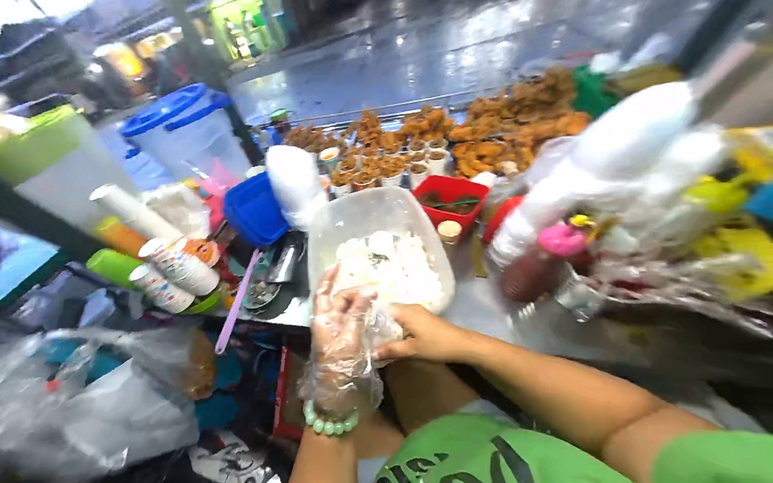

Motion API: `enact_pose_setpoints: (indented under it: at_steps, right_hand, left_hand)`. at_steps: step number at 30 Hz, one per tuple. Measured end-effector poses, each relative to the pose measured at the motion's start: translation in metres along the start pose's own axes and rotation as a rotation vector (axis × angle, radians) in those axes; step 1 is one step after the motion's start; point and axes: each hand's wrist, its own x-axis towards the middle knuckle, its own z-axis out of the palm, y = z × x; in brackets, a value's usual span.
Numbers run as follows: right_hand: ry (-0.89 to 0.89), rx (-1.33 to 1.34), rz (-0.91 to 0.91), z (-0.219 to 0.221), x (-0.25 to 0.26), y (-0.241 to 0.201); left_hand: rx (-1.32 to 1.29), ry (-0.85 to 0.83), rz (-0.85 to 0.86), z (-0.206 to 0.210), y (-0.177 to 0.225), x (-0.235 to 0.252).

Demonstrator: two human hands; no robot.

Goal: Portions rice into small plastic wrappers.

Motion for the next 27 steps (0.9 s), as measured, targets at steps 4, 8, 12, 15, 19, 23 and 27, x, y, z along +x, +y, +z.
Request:
enact_pose_setpoints:
  at_steps: [4,8,12,15,19,23,27]
  right_hand:
    - [0.074,0.330,0.213,-0.031,0.005,-0.011]
    - [0.384,0.449,0.513,-0.077,0.030,0.005]
    - [0.795,0.725,0.637,-0.136,0.069,0.055]
    - [1.001,0.801,0.545,-0.182,0.086,0.071]
    - [1.082,0.673,0.426,-0.214,0.090,0.050]
    - [0.982,0.405,0.368,-0.234,0.073,0.021]
    - [0.936,-0.267,0.372,-0.266,0.036,0.003]
  left_hand:
    - [0.490,-0.048,0.098,-0.017,-0.015,0.022]
    - [1.019,-0.153,-0.110,-0.033,-0.045,0.049]
    - [1.284,-0.381,-0.208,-0.023,-0.053,0.054]
    - [1.341,-0.417,-0.299,-0.019,-0.046,0.052]
    - [1.312,-0.420,-0.282,-0.023,-0.041,0.048]
    - [1.285,-0.385,-0.296,-0.023,-0.043,0.047]
    - [1.294,-0.394,-0.315,-0.020,-0.040,0.047]
